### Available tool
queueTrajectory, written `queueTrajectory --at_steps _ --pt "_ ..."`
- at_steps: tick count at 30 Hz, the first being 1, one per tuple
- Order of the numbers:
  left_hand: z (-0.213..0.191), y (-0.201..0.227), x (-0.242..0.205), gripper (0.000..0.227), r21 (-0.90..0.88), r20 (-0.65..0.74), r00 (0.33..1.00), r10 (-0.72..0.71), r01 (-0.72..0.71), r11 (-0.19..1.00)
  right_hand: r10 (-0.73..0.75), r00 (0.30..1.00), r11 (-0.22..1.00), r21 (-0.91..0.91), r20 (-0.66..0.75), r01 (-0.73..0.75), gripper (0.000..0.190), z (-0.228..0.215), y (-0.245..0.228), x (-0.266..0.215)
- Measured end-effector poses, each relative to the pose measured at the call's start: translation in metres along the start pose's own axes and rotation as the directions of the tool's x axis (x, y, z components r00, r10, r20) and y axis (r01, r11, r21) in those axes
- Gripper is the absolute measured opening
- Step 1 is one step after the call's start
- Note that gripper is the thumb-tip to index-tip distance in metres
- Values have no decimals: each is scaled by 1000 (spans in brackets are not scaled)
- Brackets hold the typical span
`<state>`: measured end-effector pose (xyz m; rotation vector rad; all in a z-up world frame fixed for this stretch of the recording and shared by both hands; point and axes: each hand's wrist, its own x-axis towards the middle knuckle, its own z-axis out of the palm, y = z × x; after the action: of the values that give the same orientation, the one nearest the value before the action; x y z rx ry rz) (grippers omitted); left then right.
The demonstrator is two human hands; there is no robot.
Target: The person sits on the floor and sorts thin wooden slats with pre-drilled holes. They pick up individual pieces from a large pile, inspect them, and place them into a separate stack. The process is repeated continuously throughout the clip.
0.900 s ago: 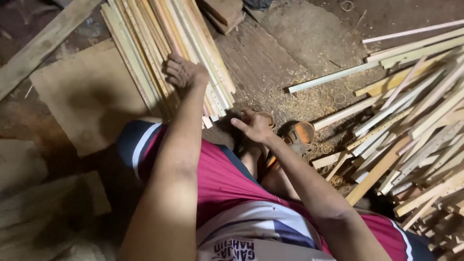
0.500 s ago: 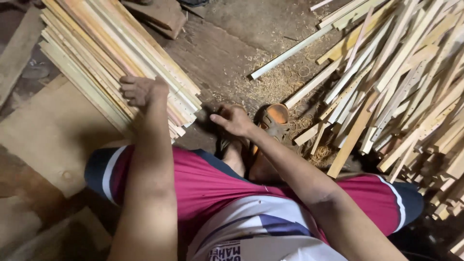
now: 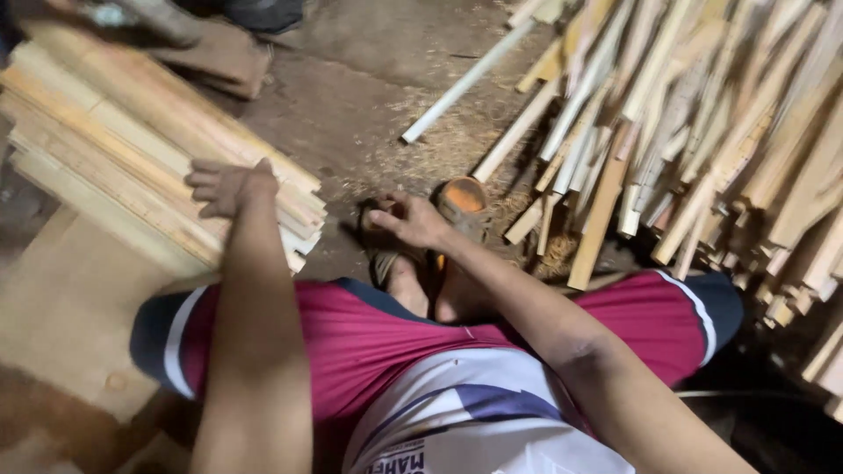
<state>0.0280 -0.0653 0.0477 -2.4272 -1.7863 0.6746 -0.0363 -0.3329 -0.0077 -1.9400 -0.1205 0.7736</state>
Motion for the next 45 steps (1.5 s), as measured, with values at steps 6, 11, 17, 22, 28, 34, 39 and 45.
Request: queueTrajectory --at_steps 6,11,17,22,28,34,39,45 --pt "14 18 -6 117 17 -11 999 53 -53 998 58 996 998 30 -65 -56 61 -21 -4 -15" --pt "-17 36 -49 102 -9 -44 978 202 -203 979 16 983 982 190 -181 19 53 -38 -7 -24" --pt "22 89 -121 64 -778 141 340 930 -542 317 -104 941 747 599 -323 288 22 -74 -39 -27" --pt "-12 86 -221 70 -928 362 -17 932 -97 359 4 945 575 774 -326 264 38 -149 -62 -54" --pt "-106 63 -270 61 -850 278 -122 953 -493 185 48 554 982 141 -831 127 16 -239 81 -101" --pt "-112 67 -289 32 -674 210 -182 961 -739 7 40 241 790 -117 -970 -601 40 -293 121 -202" --pt "-62 107 -300 28 -650 103 -94 990 -760 -5 303 258 751 64 -917 -657 34 -288 145 -208" --pt "-60 115 -321 33 -669 46 -115 992 -741 -55 376 473 755 560 -797 343 35 -252 87 -205"
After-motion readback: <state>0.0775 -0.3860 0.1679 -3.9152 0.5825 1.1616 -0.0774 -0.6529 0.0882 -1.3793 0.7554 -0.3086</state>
